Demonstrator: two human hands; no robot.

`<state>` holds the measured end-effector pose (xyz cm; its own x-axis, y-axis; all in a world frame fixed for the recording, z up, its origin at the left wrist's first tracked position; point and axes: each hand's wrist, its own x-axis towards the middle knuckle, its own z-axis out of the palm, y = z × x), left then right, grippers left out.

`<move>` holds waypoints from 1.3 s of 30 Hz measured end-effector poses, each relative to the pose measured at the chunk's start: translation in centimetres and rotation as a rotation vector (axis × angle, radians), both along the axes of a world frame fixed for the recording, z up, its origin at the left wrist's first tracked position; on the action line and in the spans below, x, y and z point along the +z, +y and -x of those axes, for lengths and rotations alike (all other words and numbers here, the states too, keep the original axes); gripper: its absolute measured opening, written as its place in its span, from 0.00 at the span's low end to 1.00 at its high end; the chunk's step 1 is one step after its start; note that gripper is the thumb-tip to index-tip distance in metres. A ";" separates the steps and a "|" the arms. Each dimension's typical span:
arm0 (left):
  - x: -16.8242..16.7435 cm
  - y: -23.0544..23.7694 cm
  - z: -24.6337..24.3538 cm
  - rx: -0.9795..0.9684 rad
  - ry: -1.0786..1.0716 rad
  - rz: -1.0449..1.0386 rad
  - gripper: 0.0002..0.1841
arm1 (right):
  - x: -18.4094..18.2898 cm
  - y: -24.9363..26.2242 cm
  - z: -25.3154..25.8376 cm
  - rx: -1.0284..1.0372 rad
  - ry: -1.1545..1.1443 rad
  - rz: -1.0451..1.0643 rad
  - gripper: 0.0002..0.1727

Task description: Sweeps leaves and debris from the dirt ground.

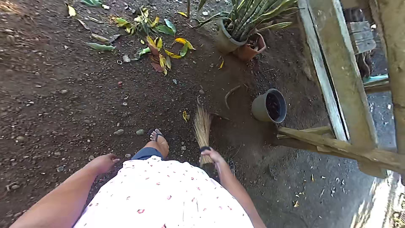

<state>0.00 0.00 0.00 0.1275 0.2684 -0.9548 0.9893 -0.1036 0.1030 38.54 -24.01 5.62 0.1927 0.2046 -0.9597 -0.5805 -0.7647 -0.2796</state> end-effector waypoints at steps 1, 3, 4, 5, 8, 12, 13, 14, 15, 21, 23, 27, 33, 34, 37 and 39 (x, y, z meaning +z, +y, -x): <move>0.5 1.6 -1.1 0.006 -0.023 0.007 0.27 | 0.8 2.8 -1.3 0.009 0.025 -0.066 0.35; 1.4 5.3 -3.3 0.027 -0.100 -0.016 0.26 | 2.0 6.2 -2.8 0.022 0.031 -0.205 0.41; 1.6 7.1 -4.3 0.051 -0.152 -0.038 0.26 | 2.5 7.1 -3.0 0.082 -0.018 -0.235 0.49; 1.7 8.8 -5.2 0.089 -0.208 -0.069 0.25 | 3.0 7.6 -3.0 0.161 -0.087 -0.231 0.58; 2.8 12.3 -7.1 0.283 -0.321 -0.132 0.24 | 5.9 7.4 -2.7 0.323 -0.172 -0.121 0.67; 2.7 12.1 -6.0 0.457 -0.358 -0.140 0.24 | 14.1 6.4 -4.6 0.170 0.040 -0.106 0.27; 2.3 11.2 -5.0 0.463 -0.333 -0.122 0.24 | 15.3 6.6 -5.3 0.077 0.131 -0.120 0.13; 1.8 10.1 -3.8 0.460 -0.294 -0.101 0.24 | 16.0 7.3 -5.9 0.003 0.216 -0.114 0.12; 1.5 8.8 -2.5 0.443 -0.243 -0.083 0.25 | 16.0 8.5 -6.4 -0.012 0.270 -0.090 0.19; 1.5 2.2 2.9 0.473 0.029 0.047 0.26 | 9.4 19.6 -8.0 0.316 0.211 0.068 0.10; 2.0 1.1 3.3 0.591 0.070 -0.024 0.25 | 7.9 23.3 -10.8 0.308 0.246 0.011 0.10; 3.6 0.4 -1.5 0.848 0.100 -0.200 0.25 | 7.3 26.0 -19.5 0.378 0.192 -0.033 0.10; 7.4 0.1 -21.7 0.862 -0.138 -0.093 0.23 | 11.3 20.1 -35.3 0.678 -0.127 -0.045 0.57; 7.9 0.2 -25.1 0.821 -0.175 -0.023 0.23 | 12.9 19.0 -37.4 0.617 -0.127 -0.024 0.54; 7.3 1.6 -32.8 0.843 -0.173 0.053 0.25 | 18.8 17.7 -41.4 0.300 -0.122 -0.015 0.22; 7.6 1.9 -34.0 0.794 -0.286 -0.067 0.24 | 24.9 21.3 -40.0 0.258 -0.190 0.101 0.06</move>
